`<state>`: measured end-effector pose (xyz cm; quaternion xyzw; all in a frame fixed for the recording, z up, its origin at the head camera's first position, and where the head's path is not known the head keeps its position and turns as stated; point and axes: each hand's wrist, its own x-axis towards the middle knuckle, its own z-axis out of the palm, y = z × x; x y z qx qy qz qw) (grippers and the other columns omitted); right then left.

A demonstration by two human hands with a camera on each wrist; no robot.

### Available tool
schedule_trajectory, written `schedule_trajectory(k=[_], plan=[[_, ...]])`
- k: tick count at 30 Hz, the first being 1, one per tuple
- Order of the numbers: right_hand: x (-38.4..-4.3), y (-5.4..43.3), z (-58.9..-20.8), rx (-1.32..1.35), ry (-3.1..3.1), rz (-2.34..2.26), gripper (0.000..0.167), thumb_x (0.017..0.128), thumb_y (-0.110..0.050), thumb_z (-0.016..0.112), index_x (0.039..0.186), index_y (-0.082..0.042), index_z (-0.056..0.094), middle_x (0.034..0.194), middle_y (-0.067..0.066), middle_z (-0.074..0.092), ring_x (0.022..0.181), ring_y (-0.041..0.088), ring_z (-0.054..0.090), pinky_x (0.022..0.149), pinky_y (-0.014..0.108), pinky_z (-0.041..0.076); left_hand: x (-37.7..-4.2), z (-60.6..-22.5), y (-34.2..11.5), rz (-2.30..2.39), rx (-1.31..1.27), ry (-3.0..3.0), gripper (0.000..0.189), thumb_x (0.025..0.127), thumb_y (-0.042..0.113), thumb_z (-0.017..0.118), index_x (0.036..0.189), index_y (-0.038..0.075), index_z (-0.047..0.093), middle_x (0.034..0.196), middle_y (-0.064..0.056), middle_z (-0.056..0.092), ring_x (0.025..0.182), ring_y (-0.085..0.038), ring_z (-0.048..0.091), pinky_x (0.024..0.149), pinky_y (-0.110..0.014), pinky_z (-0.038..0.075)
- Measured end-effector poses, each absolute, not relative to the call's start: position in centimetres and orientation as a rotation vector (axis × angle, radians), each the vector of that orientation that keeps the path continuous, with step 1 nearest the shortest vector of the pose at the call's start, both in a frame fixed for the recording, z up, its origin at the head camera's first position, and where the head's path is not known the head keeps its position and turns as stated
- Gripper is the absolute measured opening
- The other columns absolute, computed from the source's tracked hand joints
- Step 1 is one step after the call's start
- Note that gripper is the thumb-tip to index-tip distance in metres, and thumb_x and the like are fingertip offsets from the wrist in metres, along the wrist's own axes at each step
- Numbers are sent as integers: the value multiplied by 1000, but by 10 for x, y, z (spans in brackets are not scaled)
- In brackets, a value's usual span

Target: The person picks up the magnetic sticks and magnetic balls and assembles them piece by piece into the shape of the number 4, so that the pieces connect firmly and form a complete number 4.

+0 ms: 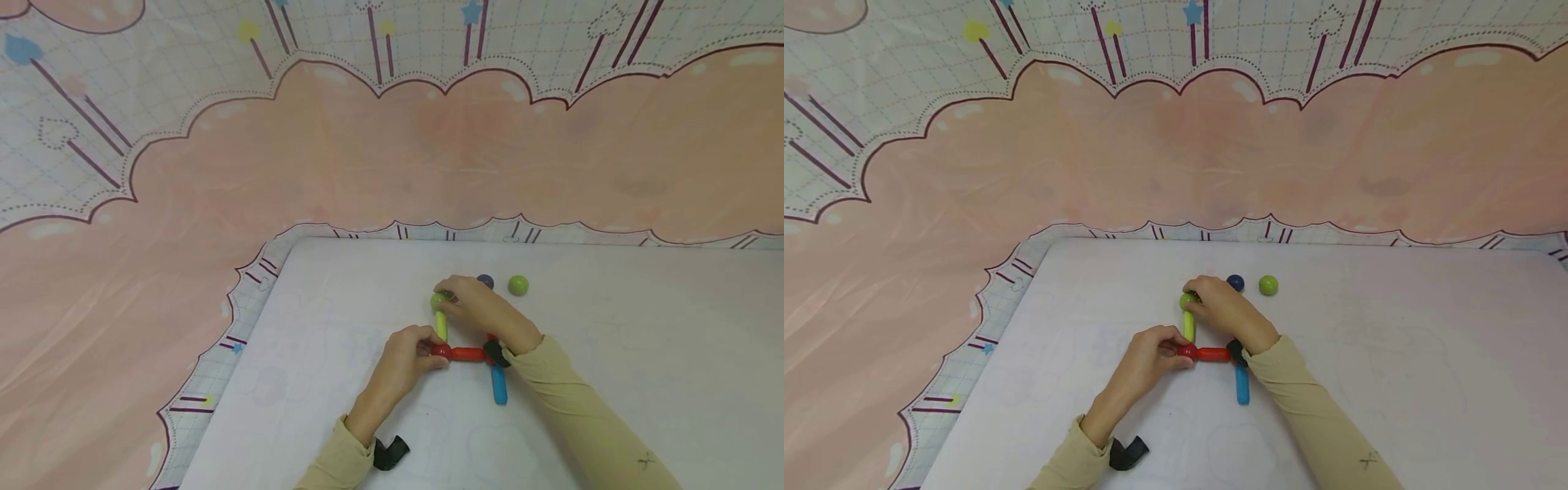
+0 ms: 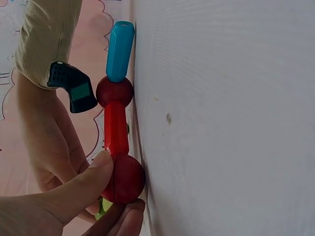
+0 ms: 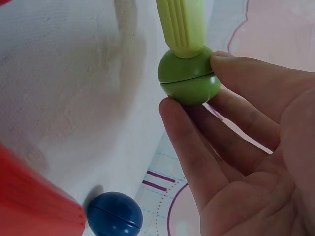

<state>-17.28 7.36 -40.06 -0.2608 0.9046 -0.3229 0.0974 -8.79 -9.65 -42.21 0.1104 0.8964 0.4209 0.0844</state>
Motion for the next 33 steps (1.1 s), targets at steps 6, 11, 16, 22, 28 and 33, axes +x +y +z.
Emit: schedule_trajectory(k=[6,11,16,22,28,33], plan=[[-173,72,-402,-750,2667,-949,32,93,-12,69,122,2,66,116,15,69,104,27,67,94,41,55,-88,-423,-97,1269,351,2682,21,76,10,85,93,11,74,91,0,70,77,-7,65,72,-19,55],[-173,71,-401,-740,2664,-937,32,93,-10,68,122,2,66,116,15,69,106,27,66,96,41,54,-90,-424,-97,1269,347,2680,22,76,10,85,95,10,74,92,0,70,78,-9,66,73,-19,55],[-173,71,-402,-755,2663,-918,31,93,-8,67,122,3,66,117,16,69,108,28,66,98,42,53,-90,-424,-97,1267,344,2678,23,76,10,85,95,9,73,92,-1,70,78,-9,66,73,-19,55],[-173,73,-402,-779,2656,-907,34,92,-6,68,124,5,64,118,17,68,108,29,66,98,43,53,-90,-424,-98,1255,345,2679,24,76,11,85,98,10,73,93,-1,71,79,-8,66,74,-19,56],[-172,73,-403,-751,2637,-894,38,92,-7,69,127,4,62,122,17,67,111,30,65,99,43,52,-90,-424,-98,1238,339,2674,25,76,12,85,99,10,73,92,0,70,78,-8,65,74,-21,56],[-172,74,-404,-745,2639,-893,38,91,-7,70,127,3,62,122,16,67,111,29,64,99,43,52,-89,-422,-98,1210,334,2687,26,77,13,85,100,11,73,92,1,70,78,-8,65,75,-22,56]])
